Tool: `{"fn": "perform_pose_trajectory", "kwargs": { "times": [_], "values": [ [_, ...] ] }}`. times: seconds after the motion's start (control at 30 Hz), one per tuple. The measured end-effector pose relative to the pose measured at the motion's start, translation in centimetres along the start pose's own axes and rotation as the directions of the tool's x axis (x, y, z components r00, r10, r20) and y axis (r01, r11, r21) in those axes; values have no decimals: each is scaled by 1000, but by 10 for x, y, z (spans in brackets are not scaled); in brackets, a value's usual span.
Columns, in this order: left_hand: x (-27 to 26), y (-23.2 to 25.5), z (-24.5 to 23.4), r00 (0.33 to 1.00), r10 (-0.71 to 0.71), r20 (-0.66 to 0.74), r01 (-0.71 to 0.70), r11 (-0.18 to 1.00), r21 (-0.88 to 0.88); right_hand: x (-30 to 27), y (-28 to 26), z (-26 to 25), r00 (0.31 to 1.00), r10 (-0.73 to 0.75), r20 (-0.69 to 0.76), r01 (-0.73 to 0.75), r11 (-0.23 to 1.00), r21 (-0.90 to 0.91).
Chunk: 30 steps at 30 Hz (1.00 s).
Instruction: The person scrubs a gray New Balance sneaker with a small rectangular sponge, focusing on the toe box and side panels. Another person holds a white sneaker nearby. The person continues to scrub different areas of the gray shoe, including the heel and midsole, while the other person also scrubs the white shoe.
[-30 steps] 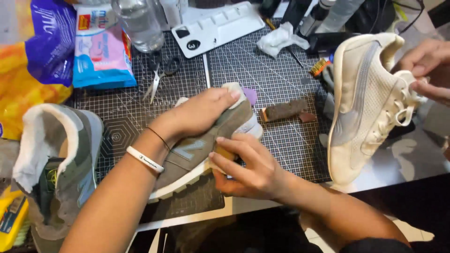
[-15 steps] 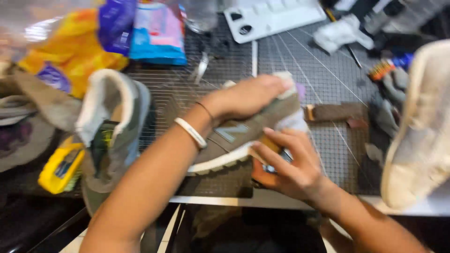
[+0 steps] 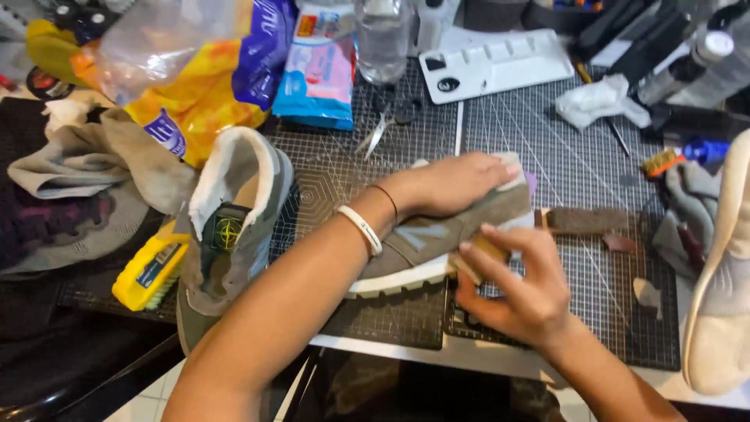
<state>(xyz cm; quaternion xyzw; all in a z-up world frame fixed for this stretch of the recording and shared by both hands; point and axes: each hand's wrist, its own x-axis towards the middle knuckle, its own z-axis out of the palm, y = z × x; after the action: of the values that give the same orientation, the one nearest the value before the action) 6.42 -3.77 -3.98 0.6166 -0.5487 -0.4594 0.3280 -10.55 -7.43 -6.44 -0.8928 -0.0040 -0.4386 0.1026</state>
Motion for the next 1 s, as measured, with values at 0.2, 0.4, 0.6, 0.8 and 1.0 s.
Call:
{"fn": "perform_pose_trajectory", "kwargs": {
  "times": [0.2,0.4,0.6,0.8,1.0],
  "values": [
    [-7,-1,12,1000,2,-13,-2,1000,6,-10,5,-4,995,87,39,-86,996,-26],
    [1,-11,14,1000,21,-17,-20,1000,18,3,3,-6,999,-6,41,7,1000,-17],
    [0,-11,11,999,36,3,-35,999,-15,3,5,1,983,-186,2,186,983,14],
    [-7,2,0,1000,1,9,-1,1000,-19,7,-8,-1,967,-220,130,195,964,182],
    [-2,-3,5,998,66,20,-66,998,8,1,-1,0,997,-79,4,79,997,7]
  ]
}}
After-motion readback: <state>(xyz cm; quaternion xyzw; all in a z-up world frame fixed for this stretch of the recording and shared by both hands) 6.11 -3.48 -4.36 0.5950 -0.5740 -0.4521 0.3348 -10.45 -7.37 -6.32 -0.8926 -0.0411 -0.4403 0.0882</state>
